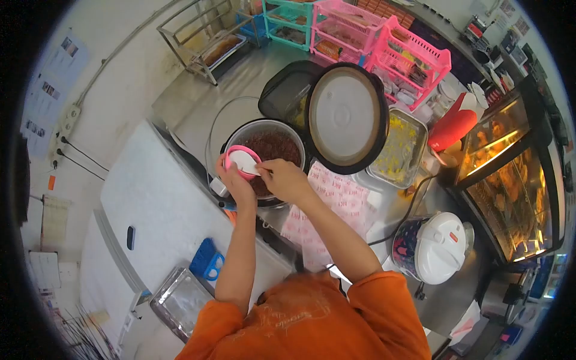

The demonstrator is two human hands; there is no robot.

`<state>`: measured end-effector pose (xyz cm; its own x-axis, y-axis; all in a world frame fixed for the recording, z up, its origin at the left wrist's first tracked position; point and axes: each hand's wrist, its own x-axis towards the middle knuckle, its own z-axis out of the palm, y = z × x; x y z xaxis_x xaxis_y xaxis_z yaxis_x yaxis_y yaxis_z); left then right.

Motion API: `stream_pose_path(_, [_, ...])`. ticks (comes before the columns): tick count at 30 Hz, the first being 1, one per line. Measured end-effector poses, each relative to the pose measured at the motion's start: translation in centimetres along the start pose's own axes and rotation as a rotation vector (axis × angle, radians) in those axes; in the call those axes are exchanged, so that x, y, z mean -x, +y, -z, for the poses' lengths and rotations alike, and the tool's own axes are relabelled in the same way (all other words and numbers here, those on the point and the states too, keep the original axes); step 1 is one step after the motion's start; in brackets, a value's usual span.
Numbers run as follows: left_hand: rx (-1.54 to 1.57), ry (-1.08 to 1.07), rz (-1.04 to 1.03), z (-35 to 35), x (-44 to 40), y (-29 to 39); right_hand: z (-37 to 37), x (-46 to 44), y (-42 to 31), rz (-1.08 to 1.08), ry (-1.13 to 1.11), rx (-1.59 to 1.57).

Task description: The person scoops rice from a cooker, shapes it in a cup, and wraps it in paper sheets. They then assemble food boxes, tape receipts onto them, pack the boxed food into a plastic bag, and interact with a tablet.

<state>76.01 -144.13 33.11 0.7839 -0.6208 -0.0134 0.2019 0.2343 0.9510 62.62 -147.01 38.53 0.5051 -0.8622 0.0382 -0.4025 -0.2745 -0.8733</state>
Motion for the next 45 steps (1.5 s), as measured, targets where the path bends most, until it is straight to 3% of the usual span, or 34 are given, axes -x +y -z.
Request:
stream_pose_path(2, [0.009,0.082,-0.001,0.5,-0.3,0.0,-0.3,0.3,-1.0,0.009,-0.036,0.076])
stream_pose_path(4, [0.217,0.069,0.069,1.9,-1.3,1.5,-0.5,-1.7,2.4,0.165,0.018,-0.124])
stream_pose_path(6, [0.351,0.047,0.162,3.5,-1.1,3.6,2.2,-2.2,-0.4,-0.024,0.06,0.119])
stream_pose_path(7, [0.385,0.028,0.214,4.2,-0.3,4.8,1.3,-2.5,0.9,0.231,0.27,0.183])
stream_pose_path(9, [0.414,-0.16,0.231,5.7,2.6,6.3,-0.4,2.0,0.2,0.084,0.304,0.001])
stream_pose_path(11, [0.514,-0.139,0.358,5.9,7.4,6.4,-1.2,6.4,-1.6,-0.003,0.34,-0.15])
stream_pose_path(12, [0.537,-0.12,0.4,6.6,10.0,5.4,-2.0,9.5,-0.8,-0.283,0.069,-0.45])
stream_pose_path(13, [0.238,-0.149,0.326,8.2,13.1,2.7,-2.8,12.6,0.9,-0.55,-0.202,-0.746])
stream_pose_path(15, [-0.022,-0.304,0.398,11.1,17.7,-3.1,-5.3,18.4,5.5,-0.734,-0.407,-1.448])
stream_pose_path(16, [0.018,-0.423,0.551,11.9,19.0,-5.2,-5.1,19.7,7.5,-0.748,-0.231,-1.46])
stream_pose_path(19, [-0.476,-1.054,0.109,12.0,19.4,-9.9,-4.1,24.0,12.4,-0.773,0.28,-1.455])
stream_pose_path(21, [-0.867,-1.231,-0.163,10.7,19.2,-12.0,-3.6,25.1,18.0,-0.52,0.519,-0.441])
stream_pose_path(22, [-1.062,-1.309,-0.308,10.0,19.0,-13.1,-3.6,24.5,19.5,-0.448,0.499,-0.112])
stream_pose_path(24, [-1.163,-1.297,-0.326,8.5,18.3,-15.8,-3.7,23.6,21.8,-0.276,0.419,0.537])
stream_pose_path(27, [-1.318,-1.327,-0.312,8.6,18.9,-16.8,-3.8,24.1,23.5,-0.105,0.137,0.572])
stream_pose_path(30, [-1.351,-1.306,-0.331,8.4,18.9,-17.3,-4.5,24.1,23.7,-0.204,0.287,0.528])
stream_pose_path(33, [-1.299,-1.297,-0.325,8.3,18.7,-17.3,-4.0,23.8,23.8,-0.172,0.263,0.489])
stream_pose_path(36, [-1.237,-1.365,-0.279,8.1,18.5,-14.4,-1.2,26.6,21.3,-0.197,0.509,0.357])
stream_pose_path(38, [-1.246,-1.479,-0.268,9.6,19.2,-12.3,0.8,30.7,19.2,-0.297,0.547,0.457])
stream_pose_path(40, [-1.285,-1.661,-0.299,11.7,20.3,-11.3,0.6,35.9,19.9,-0.475,0.441,0.587])
stream_pose_path(45, [-1.184,-1.629,-0.4,14.8,20.9,-14.9,-0.6,41.2,23.4,-0.625,0.282,0.701])
